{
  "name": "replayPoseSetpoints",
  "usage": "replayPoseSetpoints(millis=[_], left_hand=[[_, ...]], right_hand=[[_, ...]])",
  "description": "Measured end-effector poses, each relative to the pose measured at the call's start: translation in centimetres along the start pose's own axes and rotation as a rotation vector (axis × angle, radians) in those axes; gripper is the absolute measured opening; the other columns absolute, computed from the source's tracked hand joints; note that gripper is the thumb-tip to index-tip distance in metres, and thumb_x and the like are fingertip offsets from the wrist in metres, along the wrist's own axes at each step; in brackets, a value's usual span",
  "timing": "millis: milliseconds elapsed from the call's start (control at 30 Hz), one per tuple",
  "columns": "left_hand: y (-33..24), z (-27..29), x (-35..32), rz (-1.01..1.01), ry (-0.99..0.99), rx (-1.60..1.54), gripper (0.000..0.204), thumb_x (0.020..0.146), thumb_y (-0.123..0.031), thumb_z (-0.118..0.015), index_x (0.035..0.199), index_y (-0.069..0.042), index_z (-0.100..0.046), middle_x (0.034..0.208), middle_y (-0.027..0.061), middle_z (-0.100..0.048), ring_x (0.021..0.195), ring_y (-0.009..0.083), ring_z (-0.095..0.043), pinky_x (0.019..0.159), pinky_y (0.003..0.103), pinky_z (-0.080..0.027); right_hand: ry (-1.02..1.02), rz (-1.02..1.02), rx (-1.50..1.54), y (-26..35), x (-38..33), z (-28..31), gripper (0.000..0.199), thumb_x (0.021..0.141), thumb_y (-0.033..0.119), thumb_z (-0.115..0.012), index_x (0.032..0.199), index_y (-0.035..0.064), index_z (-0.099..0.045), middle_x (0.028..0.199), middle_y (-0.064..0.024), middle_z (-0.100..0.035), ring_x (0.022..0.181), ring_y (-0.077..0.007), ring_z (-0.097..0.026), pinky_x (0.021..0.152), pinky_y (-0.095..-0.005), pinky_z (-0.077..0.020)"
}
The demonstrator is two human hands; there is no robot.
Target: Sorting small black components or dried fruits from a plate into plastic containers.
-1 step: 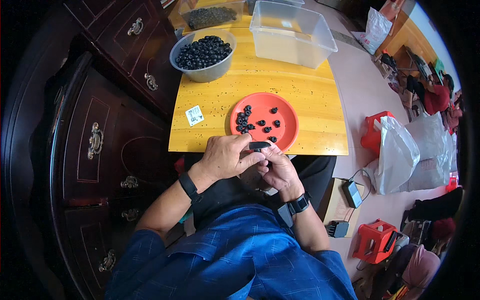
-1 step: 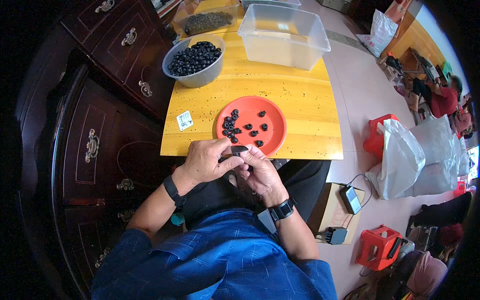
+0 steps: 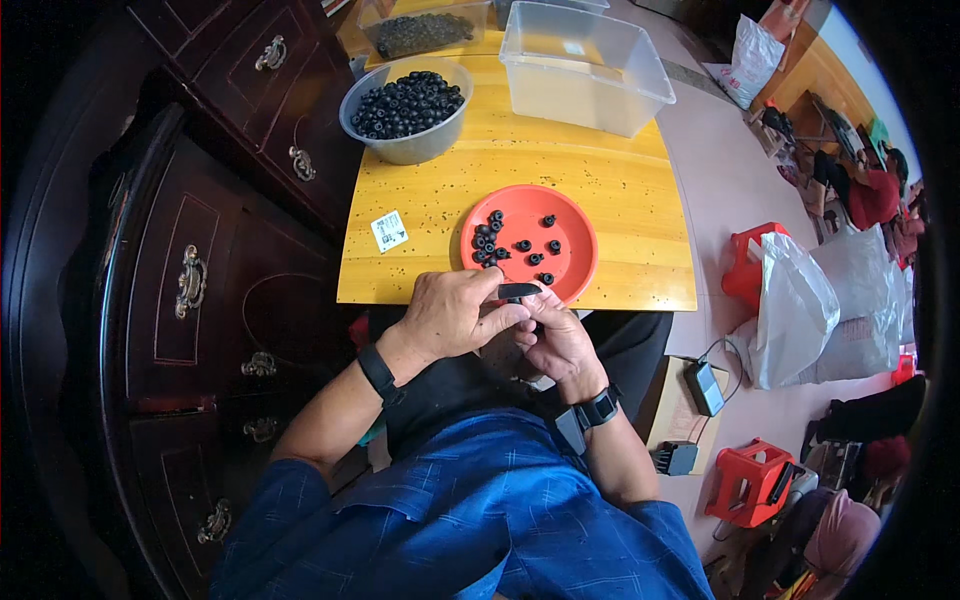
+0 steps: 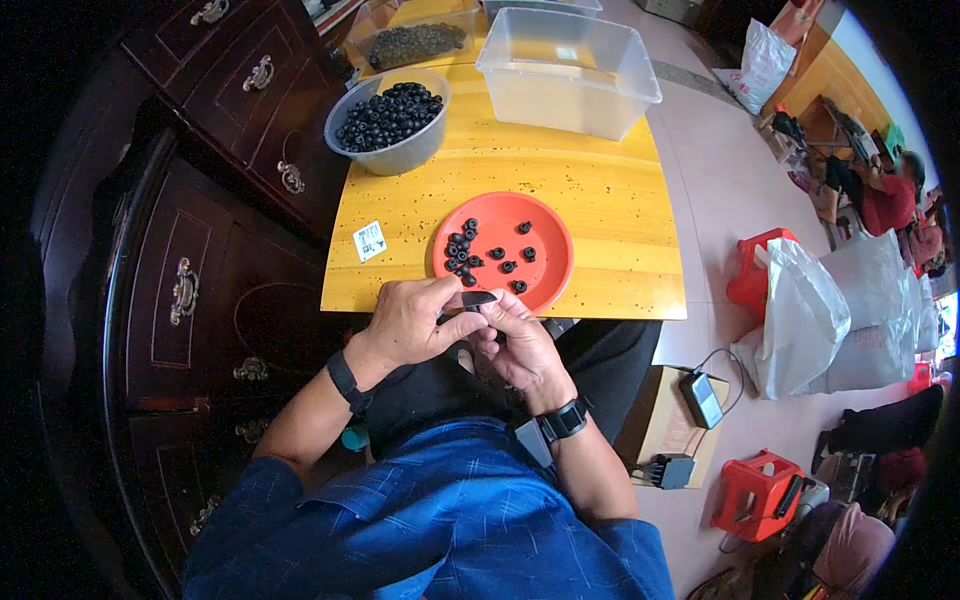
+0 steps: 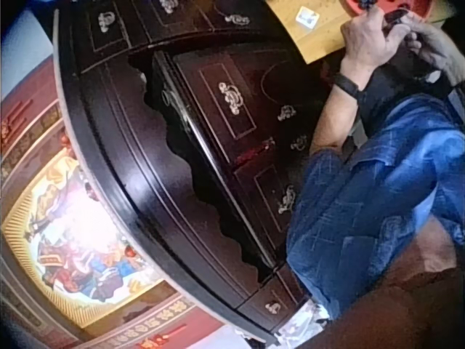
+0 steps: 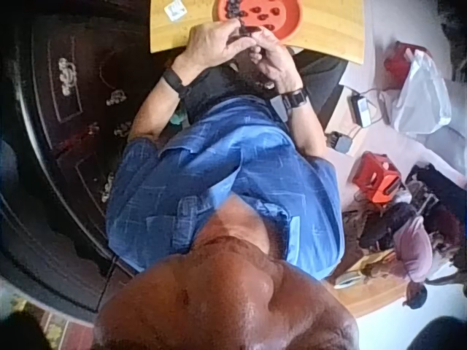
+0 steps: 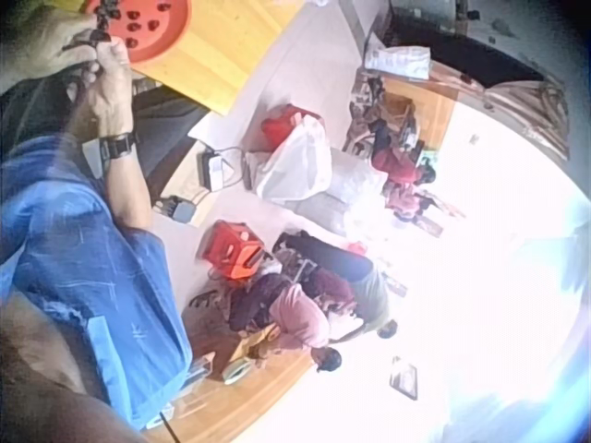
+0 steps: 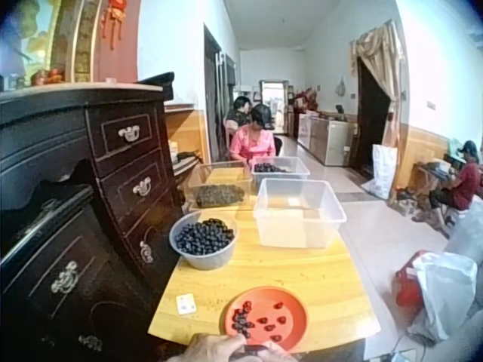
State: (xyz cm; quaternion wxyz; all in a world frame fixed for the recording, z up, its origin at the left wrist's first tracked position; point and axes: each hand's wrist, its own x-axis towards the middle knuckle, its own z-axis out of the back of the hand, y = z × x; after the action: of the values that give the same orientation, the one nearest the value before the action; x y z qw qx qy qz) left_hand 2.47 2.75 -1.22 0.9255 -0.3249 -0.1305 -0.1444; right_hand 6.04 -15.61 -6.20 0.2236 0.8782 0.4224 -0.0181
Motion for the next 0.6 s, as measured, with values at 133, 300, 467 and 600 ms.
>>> replayPoseSetpoints(millis=[133, 300, 467, 600], left_hand=[[0.4, -0.4, -0.1, -0.022, -0.022, 0.019, 0.041, 0.088, -0.048, -0.066, 0.081, -0.009, -0.056, 0.064, 0.0103, -0.063, 0.061, 0.0333, -0.065, 0.053, 0.044, -0.049], [0.2, -0.1, -0.3, 0.02, 0.015, 0.025, 0.04, 0.087, -0.046, -0.068, 0.078, -0.009, -0.058, 0.063, 0.009, -0.062, 0.058, 0.0303, -0.065, 0.052, 0.04, -0.049], [-0.6, 0.7, 0.1, 0.062, -0.076, -0.227, 0.024, 0.084, -0.022, -0.076, 0.096, -0.004, -0.066, 0.07, 0.0098, -0.065, 0.059, 0.0181, -0.065, 0.054, 0.031, -0.048], [0.0, 0.2, 0.0, 0.098, -0.055, -0.39, 0.025, 0.082, -0.015, -0.076, 0.102, -0.001, -0.067, 0.077, 0.0079, -0.069, 0.063, 0.0105, -0.062, 0.059, 0.029, -0.049]], right_hand=[[0.0, 0.034, 0.029, -0.5, 0.4, 0.8, 0.009, 0.097, 0.011, -0.061, 0.105, 0.0074, -0.058, 0.087, -0.0004, -0.061, 0.066, -0.0039, -0.055, 0.053, -0.0162, -0.0457], [-0.037, 0.025, 0.019, -0.2, 0.4, -0.4, 0.008, 0.096, 0.014, -0.063, 0.098, 0.0078, -0.058, 0.085, -0.0001, -0.059, 0.066, -0.0047, -0.054, 0.054, -0.017, -0.0442], [0.007, 0.042, 0.047, -0.3, 0.6, -0.2, 0.013, 0.096, 0.019, -0.064, 0.095, 0.008, -0.058, 0.083, 0.0003, -0.058, 0.066, -0.0049, -0.053, 0.054, -0.0174, -0.0426], [-0.029, 0.002, 0.037, -0.3, 0.6, -0.6, 0.013, 0.097, 0.02, -0.062, 0.097, 0.0077, -0.058, 0.083, 0.0001, -0.059, 0.066, -0.005, -0.052, 0.054, -0.0176, -0.0423]])
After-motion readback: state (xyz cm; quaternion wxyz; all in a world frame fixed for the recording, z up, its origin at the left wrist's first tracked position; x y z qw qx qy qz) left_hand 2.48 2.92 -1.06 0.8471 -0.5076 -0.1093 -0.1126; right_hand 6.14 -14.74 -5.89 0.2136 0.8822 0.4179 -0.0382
